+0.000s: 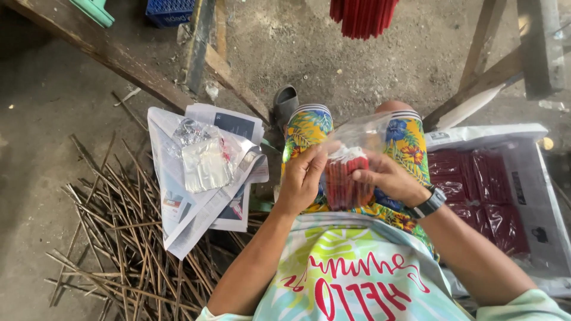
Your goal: Packaging bundles of red incense sticks into plastic bags and organizing them in a box.
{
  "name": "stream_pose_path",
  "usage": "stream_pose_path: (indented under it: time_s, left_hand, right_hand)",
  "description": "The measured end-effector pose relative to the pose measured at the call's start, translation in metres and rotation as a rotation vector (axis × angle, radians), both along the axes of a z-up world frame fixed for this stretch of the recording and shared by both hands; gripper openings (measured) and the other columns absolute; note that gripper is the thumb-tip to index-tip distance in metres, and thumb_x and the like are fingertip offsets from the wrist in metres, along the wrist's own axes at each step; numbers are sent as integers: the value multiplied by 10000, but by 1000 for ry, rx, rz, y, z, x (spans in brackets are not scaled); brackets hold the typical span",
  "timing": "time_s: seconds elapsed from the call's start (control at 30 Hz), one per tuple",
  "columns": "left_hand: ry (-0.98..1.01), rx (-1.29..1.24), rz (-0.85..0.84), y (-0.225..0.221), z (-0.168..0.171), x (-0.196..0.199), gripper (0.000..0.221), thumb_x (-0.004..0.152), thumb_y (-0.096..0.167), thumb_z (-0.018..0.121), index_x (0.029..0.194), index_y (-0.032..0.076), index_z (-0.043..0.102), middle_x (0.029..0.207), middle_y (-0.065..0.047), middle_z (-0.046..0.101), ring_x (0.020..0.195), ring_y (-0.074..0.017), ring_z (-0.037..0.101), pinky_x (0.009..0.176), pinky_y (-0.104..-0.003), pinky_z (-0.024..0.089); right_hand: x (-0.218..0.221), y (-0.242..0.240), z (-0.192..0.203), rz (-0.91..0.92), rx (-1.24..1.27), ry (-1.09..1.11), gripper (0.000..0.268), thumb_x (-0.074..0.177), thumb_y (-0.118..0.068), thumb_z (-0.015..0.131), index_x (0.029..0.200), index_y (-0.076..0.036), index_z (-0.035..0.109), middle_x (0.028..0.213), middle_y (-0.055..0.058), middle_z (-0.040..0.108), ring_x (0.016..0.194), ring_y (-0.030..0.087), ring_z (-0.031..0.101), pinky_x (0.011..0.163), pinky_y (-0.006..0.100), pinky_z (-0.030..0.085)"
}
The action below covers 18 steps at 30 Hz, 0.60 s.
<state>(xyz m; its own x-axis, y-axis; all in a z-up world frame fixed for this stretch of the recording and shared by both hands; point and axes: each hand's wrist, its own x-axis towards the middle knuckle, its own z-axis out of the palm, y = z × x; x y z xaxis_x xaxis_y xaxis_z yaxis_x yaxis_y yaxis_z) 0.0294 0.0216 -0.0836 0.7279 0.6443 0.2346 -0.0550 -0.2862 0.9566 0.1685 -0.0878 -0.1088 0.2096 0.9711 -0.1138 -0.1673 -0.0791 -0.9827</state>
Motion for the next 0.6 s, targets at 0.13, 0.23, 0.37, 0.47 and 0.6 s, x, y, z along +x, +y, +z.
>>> stream_pose_path:
  time_s: [0.13,0.23,0.37,0.47,0.6]
  left_hand:
    - [-107,28,-104,-7,7,9,294,891,190,473,1136,33,513,1015,-206,586,978,-322,553,870,-460,431]
    - [-130,9,-140,-14,12,15,239,888,176,477,1085,56,540,1004,-158,602,986,-274,559,881,-405,430]
    - [-141,-117,-125,-18,8,26,162,852,145,534,970,60,608,943,-115,638,965,-208,585,899,-355,419]
    - [-117,-79,-68,-20,2,28,211,903,144,432,957,36,605,944,-135,645,942,-217,592,880,-357,422]
    - [-57,23,-50,-21,11,28,234,922,135,394,986,20,587,988,-147,614,984,-223,544,903,-390,391]
  right_hand:
    - [14,-7,-27,23,71,-20,179,751,-144,646,901,-51,614,731,24,636,668,76,557,646,248,468]
    - [15,-3,-7,8,116,-70,225,750,-141,647,949,-44,606,790,33,616,736,92,533,699,271,459]
    - [17,1,-15,-23,181,-250,537,615,-107,769,1082,-21,518,924,93,595,869,140,517,814,354,440]
    - [-1,3,-34,-159,245,-106,507,636,-76,748,1082,-2,520,954,87,564,909,158,496,845,365,422]
    - [14,-7,-20,-210,461,-209,151,730,-126,691,825,-32,621,786,86,585,766,193,557,738,356,452]
